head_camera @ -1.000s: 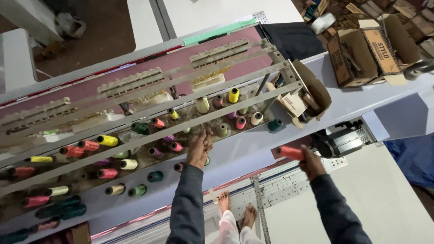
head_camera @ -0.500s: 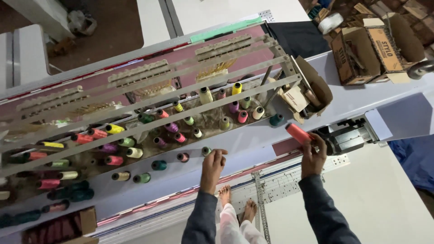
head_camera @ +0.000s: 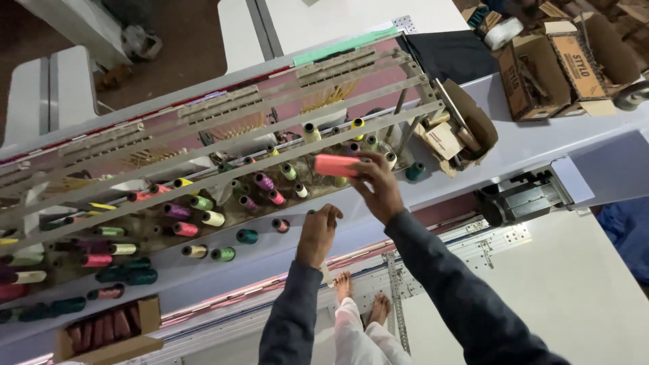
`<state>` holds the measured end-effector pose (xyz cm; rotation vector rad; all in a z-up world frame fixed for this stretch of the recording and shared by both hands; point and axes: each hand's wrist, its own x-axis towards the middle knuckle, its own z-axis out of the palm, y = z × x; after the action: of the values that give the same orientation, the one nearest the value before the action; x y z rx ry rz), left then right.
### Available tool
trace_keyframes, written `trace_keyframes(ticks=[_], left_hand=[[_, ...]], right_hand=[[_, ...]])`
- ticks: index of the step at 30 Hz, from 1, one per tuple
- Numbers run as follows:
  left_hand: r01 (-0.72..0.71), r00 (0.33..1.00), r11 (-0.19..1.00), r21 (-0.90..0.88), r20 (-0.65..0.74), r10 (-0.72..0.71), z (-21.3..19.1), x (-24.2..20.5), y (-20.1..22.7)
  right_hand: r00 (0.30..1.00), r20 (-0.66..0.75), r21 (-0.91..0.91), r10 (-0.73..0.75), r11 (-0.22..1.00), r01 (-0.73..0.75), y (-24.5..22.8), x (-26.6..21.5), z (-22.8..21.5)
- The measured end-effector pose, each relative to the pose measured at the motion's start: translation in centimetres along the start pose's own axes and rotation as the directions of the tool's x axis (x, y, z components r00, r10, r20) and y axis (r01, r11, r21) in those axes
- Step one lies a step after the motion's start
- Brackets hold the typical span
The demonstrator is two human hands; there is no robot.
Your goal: The person takes pink thread spools from a cardboard box and places them onto a multi-tiered rack on a sewing machine. They arrange the spools in a row, occasionally adjusting their positions to fit them securely.
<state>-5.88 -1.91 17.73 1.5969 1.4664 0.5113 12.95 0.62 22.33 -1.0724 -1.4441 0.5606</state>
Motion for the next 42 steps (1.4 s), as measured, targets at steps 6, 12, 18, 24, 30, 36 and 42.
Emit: trace_keyframes(ticks=[6,12,18,24,30,36,42], left_hand=[[-0.133,0.990,0.909,0.396,0.089,0.107,-1.5,2.3,0.6],[-0.319,0.896,0.869,0.378,-0.179,0.407,-3.5,3.2,3.3],[-0.388,0.869,0.884,0.262,-0.216,0.445,-3.6,5.6,5.1],[-0.252,0.962,0.945,-0.210,-0.158,0.222,-2.7,6.4,4.5],[-0.079,0.973,0.657,-0.750,-0.201,-0.113,-2.1,4.7,6.0],[0.077,0.968,0.719,-0.691,-0.121,-0.220,-1.4,4.8,2.4],[0.127,0.983,0.455,-0.881,0.048,-0.180,-3.8,2.8,2.2]], right_hand=[[0.865,0.487,-0.056,-0.123,0.984,0.171,0.5,3.2,1.9],[0.796,0.603,-0.155,0.051,0.986,0.054,3.3,4.2,1.9],[0.708,0.636,-0.323,0.307,0.939,-0.117,6.0,5.0,0.7],[0.801,0.535,-0.295,0.268,0.948,-0.120,5.7,4.3,0.0],[0.906,0.409,-0.153,-0.112,0.970,0.189,5.3,0.1,0.5],[0.912,0.012,0.793,0.409,0.552,-0.258,0.6,-2.1,-0.6],[0.516,0.226,0.616,0.826,0.289,-0.732,3.2,-7.6,-6.3]])
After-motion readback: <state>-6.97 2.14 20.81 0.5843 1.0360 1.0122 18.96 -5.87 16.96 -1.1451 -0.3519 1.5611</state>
